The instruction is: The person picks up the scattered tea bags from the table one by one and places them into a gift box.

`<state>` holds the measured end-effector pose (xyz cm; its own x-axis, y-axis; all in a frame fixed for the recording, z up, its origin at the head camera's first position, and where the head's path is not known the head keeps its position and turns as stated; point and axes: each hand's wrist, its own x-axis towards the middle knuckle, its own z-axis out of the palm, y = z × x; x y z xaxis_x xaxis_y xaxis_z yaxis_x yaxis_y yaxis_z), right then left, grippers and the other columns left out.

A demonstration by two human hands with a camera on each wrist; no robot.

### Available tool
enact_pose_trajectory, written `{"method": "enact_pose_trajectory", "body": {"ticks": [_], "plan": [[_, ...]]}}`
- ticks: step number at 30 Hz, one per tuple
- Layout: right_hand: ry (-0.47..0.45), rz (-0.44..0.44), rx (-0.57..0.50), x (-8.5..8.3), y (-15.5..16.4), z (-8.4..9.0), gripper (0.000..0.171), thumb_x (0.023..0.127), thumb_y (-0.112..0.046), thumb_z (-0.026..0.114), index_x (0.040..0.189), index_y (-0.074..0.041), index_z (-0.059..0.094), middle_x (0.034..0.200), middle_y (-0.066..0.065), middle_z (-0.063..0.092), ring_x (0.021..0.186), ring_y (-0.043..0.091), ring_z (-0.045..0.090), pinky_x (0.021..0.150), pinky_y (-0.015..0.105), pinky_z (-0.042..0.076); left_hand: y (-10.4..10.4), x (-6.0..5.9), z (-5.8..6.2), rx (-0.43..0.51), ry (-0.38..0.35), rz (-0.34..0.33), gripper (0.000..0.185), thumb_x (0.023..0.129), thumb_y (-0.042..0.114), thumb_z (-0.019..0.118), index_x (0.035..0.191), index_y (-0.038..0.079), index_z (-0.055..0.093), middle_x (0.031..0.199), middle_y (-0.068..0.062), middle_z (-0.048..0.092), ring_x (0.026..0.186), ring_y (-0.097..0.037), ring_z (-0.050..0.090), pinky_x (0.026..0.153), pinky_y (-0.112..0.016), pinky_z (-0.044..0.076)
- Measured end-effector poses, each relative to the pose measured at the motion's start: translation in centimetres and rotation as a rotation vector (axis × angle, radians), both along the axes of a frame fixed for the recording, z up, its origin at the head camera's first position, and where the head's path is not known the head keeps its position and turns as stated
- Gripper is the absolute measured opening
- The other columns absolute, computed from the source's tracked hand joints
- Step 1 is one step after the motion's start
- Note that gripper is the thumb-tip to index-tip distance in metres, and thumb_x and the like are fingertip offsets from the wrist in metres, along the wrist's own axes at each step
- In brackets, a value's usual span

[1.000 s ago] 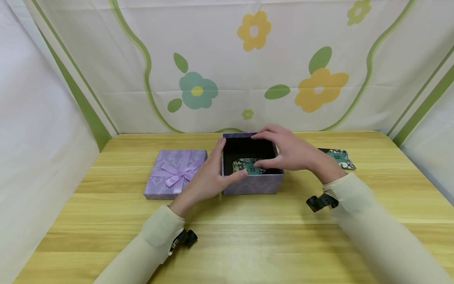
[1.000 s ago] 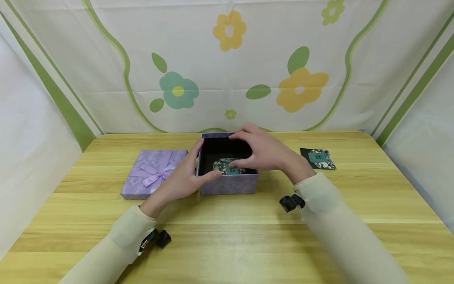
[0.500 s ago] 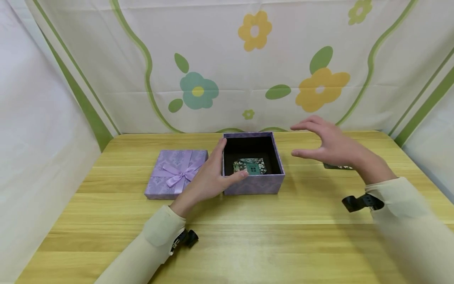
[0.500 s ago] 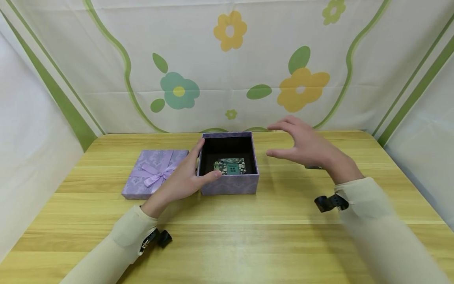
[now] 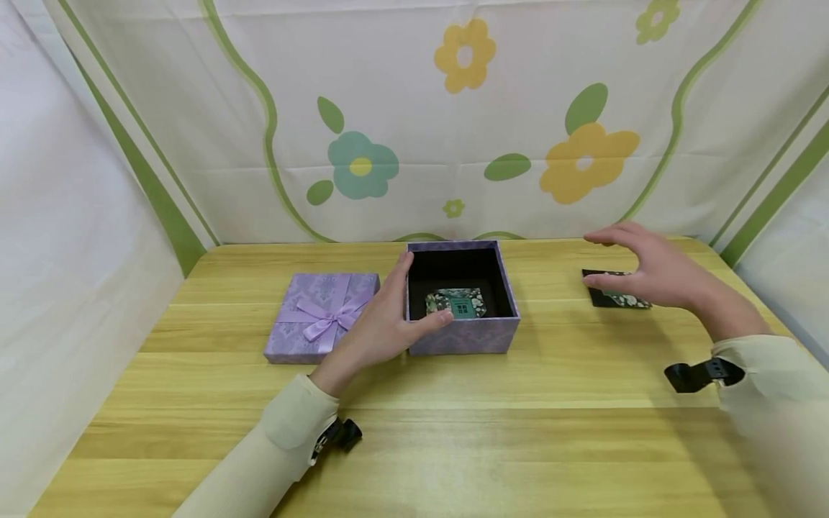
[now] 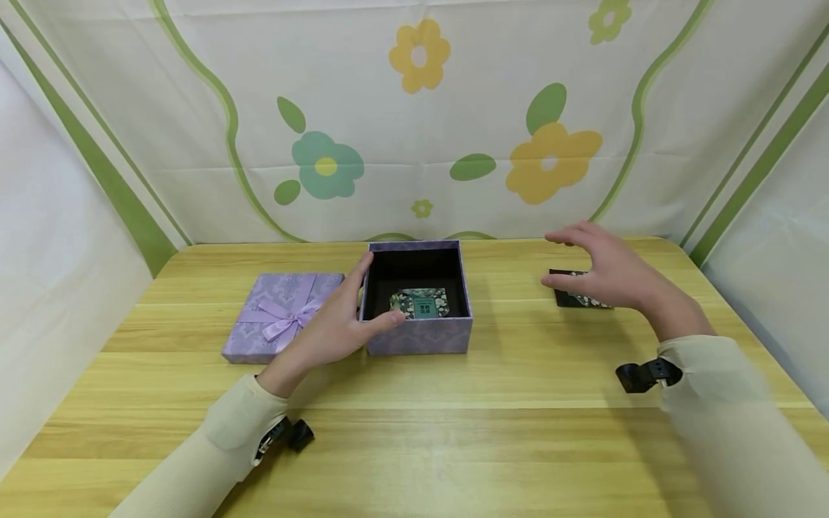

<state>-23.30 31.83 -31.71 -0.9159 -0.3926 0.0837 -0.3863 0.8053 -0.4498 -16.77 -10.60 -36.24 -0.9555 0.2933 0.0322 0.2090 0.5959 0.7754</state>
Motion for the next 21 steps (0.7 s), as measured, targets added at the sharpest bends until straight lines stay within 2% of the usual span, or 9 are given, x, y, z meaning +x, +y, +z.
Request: {"method": "enact_pose_trajectory", "body": {"ticks": [9, 16, 21], "plan": [[-0.077, -0.025, 0.064, -0.7, 2.8, -1.5, 0.087, 0.089, -0.038, 0.086, 0.159, -0.005, 0.047, 0.159, 0.027, 0.042, 0.139, 0.050, 0.043, 0.106, 0.071, 0.038, 0.0, 0.0, 0.1, 0.007, -0.006, -0.001, 0.117, 0.090, 0.073, 0.070, 0.171, 0.035, -0.005, 0.179, 0.014, -0.004, 0.167, -0.024, 0.012, 0.130, -0.064, 0.025], [-0.189, -0.022, 0.095, -1.5, 4.5, -3.3, 0.095, 0.086, -0.034, 0.089, 0.160, 0.000, 0.041, 0.166, 0.036, 0.027, 0.149, 0.061, 0.025, 0.110, 0.075, 0.030, 0.0, 0.0, 0.0, 0.011, 0.002, -0.003, 0.117, 0.089, 0.076, 0.069, 0.171, 0.038, -0.006, 0.178, 0.016, -0.003, 0.167, -0.023, 0.013, 0.129, -0.064, 0.027], [-0.225, -0.013, 0.095, -1.9, 5.4, -4.3, 0.098, 0.085, -0.032, 0.090, 0.162, 0.001, 0.039, 0.165, 0.037, 0.028, 0.149, 0.062, 0.026, 0.110, 0.077, 0.031, 0.0, 0.0, -0.1, 0.012, 0.001, -0.006, 0.116, 0.090, 0.075, 0.069, 0.171, 0.038, -0.005, 0.179, 0.016, -0.003, 0.167, -0.024, 0.014, 0.129, -0.064, 0.027]]}}
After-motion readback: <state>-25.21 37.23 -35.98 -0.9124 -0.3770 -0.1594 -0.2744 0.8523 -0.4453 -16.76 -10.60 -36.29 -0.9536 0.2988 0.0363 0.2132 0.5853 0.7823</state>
